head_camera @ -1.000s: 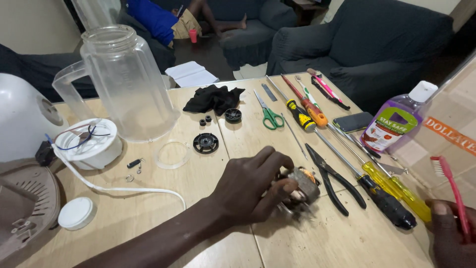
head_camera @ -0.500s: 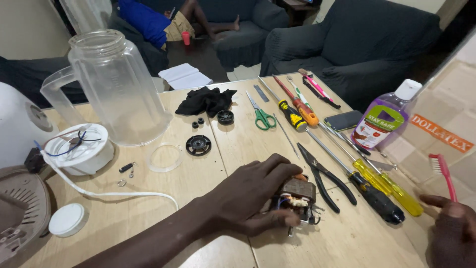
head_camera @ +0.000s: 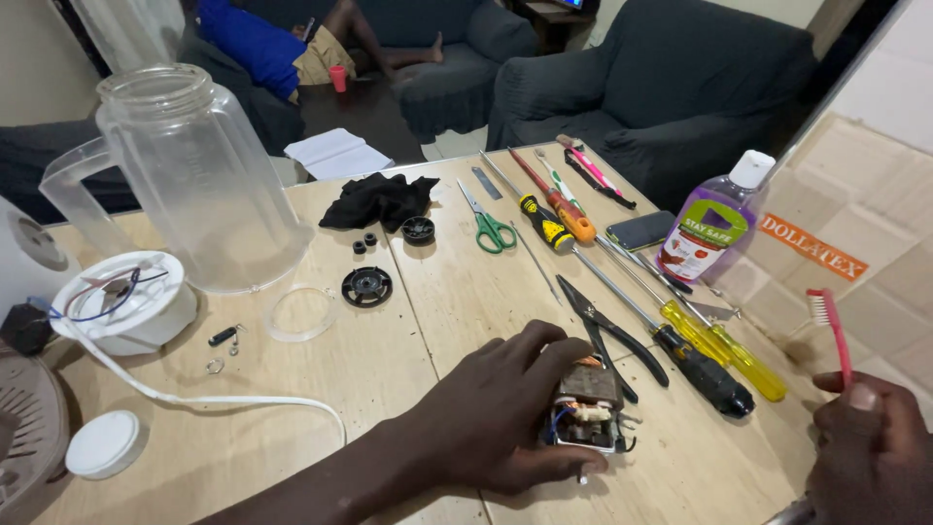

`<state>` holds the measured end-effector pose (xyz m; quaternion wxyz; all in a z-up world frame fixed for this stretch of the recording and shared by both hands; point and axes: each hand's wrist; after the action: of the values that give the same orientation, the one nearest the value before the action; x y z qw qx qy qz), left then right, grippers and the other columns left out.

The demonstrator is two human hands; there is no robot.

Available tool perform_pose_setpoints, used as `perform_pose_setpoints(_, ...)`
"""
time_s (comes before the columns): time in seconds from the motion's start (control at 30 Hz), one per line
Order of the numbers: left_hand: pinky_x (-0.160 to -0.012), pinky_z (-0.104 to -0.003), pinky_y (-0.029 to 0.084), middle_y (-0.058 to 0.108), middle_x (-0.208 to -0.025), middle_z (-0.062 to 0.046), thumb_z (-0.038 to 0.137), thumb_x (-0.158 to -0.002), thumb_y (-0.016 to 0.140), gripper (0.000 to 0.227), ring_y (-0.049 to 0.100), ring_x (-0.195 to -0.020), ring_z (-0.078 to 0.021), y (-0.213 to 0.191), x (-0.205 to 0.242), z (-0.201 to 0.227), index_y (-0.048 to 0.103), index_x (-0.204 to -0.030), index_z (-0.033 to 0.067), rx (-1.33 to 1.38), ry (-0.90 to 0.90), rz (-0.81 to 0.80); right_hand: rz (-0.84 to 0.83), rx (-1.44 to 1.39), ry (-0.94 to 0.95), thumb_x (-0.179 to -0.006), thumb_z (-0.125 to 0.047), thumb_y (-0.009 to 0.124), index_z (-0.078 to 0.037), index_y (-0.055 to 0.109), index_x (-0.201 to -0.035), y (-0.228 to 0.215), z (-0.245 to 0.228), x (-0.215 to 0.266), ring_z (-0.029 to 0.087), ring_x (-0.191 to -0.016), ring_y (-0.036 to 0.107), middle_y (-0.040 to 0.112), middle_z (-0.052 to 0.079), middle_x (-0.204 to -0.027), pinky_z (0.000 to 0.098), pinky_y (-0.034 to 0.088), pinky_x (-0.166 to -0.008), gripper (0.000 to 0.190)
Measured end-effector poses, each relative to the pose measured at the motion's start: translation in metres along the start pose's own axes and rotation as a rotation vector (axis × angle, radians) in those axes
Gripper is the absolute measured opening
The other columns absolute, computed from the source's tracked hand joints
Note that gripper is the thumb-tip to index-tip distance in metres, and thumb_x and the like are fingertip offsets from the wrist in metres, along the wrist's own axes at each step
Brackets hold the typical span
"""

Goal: Repairing and cleaning a small electric motor using various hand tools on a workbench

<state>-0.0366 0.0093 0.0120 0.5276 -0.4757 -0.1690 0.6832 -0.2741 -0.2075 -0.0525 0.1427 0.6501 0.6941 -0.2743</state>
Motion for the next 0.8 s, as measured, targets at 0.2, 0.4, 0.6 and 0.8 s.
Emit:
perform_pose_setpoints(0.2, -0.086, -0.048, 0.044, 0.06, -0.124, -0.017, 0.065, -0.088, 0.047, 0.074, 0.057, -0.112, -0.0374, 0.0, -0.001, -0.01, 0.051, -0.135, 0.0087, 0.008, -0.014, 0.045, -0.032, 0.166, 0.05, -0.129, -0.022, 0.04, 0.0, 0.061, -0.128, -0.001, 0.005, -0.002, 0.014, -0.057, 0.037, 0.044, 0.006, -0.072, 0.0302, 0.026, -0.05, 0.03)
perform_pose_setpoints(0.4, -0.093, -0.041, 0.043, 0.06, -0.126, -0.014, 0.066, -0.085, 0.052, 0.08, 0.06, -0.111, -0.0337, -0.008, -0.001, -0.016, 0.047, -0.143, 0.0103, 0.225, -0.015, 0.006, -0.308, -0.305, 0.04, -0.101, -0.076, 0.043, -0.003, 0.04, -0.13, -0.079, 0.221, -0.085, 0.013, -0.03, 0.022, 0.019, 0.0, -0.053, 0.0311, 0.021, -0.028, 0.078)
perform_pose_setpoints(0.6, -0.098, -0.041, 0.041, 0.062, -0.135, -0.012, 0.064, -0.083, 0.059, 0.078, 0.061, -0.119, -0.0328, -0.001, -0.004, -0.024, 0.046, -0.143, 0.0152, 0.213, -0.035, -0.028, -0.218, 0.239, -0.09, -0.104, -0.01, 0.056, 0.001, 0.071, -0.129, -0.052, -0.014, 0.021, 0.02, -0.087, 0.057, 0.069, 0.013, -0.109, 0.0292, 0.041, -0.082, 0.032)
perform_pose_setpoints(0.8, -0.091, -0.041, 0.049, 0.065, -0.128, -0.014, 0.059, -0.088, 0.058, 0.072, 0.066, -0.112, -0.0334, -0.005, -0.004, -0.019, 0.05, -0.14, 0.0102, 0.208, 0.037, 0.055, -1.053, 0.183, -0.076, -0.082, -0.02, 0.075, -0.021, 0.065, -0.142, -0.012, 0.002, -0.016, 0.005, -0.124, 0.071, 0.075, -0.004, -0.142, 0.0236, 0.048, -0.106, 0.061)
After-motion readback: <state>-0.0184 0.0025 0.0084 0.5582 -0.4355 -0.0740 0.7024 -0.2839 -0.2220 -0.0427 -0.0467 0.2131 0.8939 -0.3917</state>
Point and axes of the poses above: each hand's wrist, its own x-axis away from the middle knuckle, its own y-axis out of the palm, z = x × y
